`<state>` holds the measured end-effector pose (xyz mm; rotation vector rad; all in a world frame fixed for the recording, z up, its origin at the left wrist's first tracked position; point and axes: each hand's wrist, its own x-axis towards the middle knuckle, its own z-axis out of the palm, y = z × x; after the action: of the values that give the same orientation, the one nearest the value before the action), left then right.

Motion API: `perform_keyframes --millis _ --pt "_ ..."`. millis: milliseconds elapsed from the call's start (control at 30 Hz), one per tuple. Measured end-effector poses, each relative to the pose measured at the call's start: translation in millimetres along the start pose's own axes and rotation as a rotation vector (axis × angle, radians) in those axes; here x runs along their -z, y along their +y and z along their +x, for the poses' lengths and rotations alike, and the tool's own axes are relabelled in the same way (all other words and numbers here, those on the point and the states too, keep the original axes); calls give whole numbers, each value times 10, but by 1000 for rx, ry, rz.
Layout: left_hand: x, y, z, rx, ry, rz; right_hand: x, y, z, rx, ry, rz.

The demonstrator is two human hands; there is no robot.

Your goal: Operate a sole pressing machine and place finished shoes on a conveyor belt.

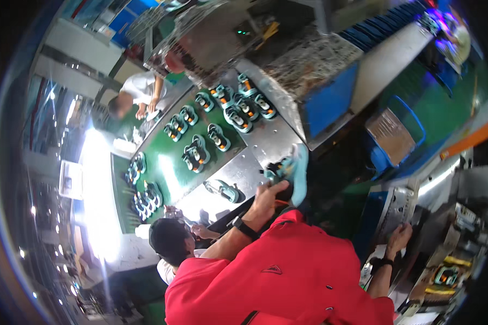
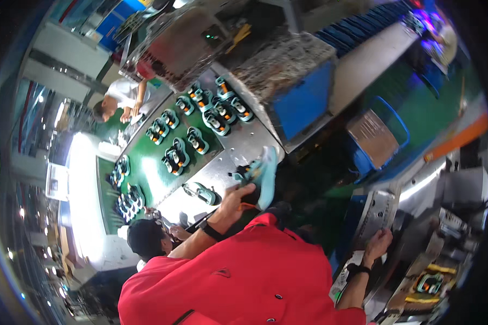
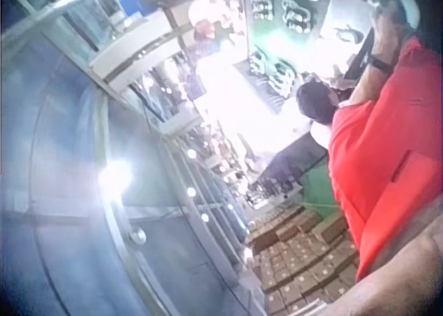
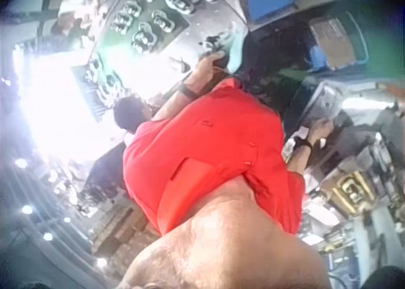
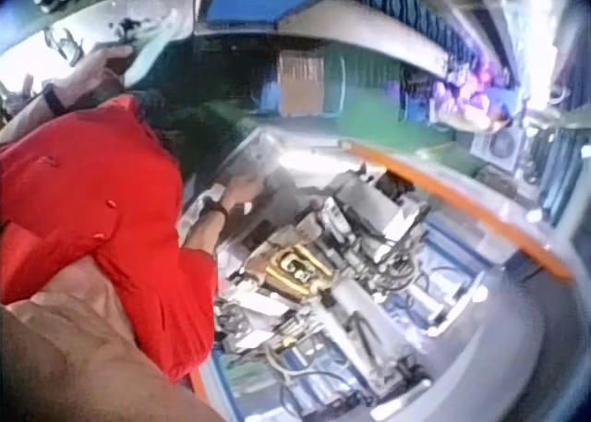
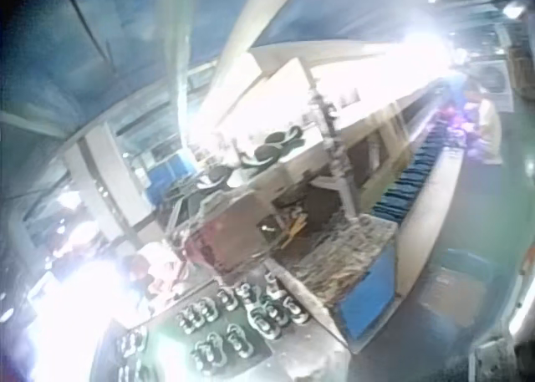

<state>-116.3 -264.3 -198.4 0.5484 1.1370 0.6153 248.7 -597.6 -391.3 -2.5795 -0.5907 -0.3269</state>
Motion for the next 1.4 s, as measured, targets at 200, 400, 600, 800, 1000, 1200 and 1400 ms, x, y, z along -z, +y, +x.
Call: perform_keyframes --millis 200,400,600,800,1000,1200,1400 --pt "1309 717 1086 -250 361 68 321 -1318 1540 123 -48 363" --pt "2447 1075 2500 -595 518 239 1132 -4318 2371 490 -74 713" --pt "2983 821 3451 -534 1047 852 1213 -6848 3170 915 -61 503" --pt "2859 1016 3653 -474 986 834 471 -8653 4482 1170 -42 170" --pt "2820 1254 3708 -252 848 754 41 -9521 4924 815 -759 179" --pt "2790 1137 3793 -355 814 707 -17 -9411 4993 1104 -224 -61" --pt "2271 1340 2898 -745 631 392 954 -8491 4031 1161 172 175"
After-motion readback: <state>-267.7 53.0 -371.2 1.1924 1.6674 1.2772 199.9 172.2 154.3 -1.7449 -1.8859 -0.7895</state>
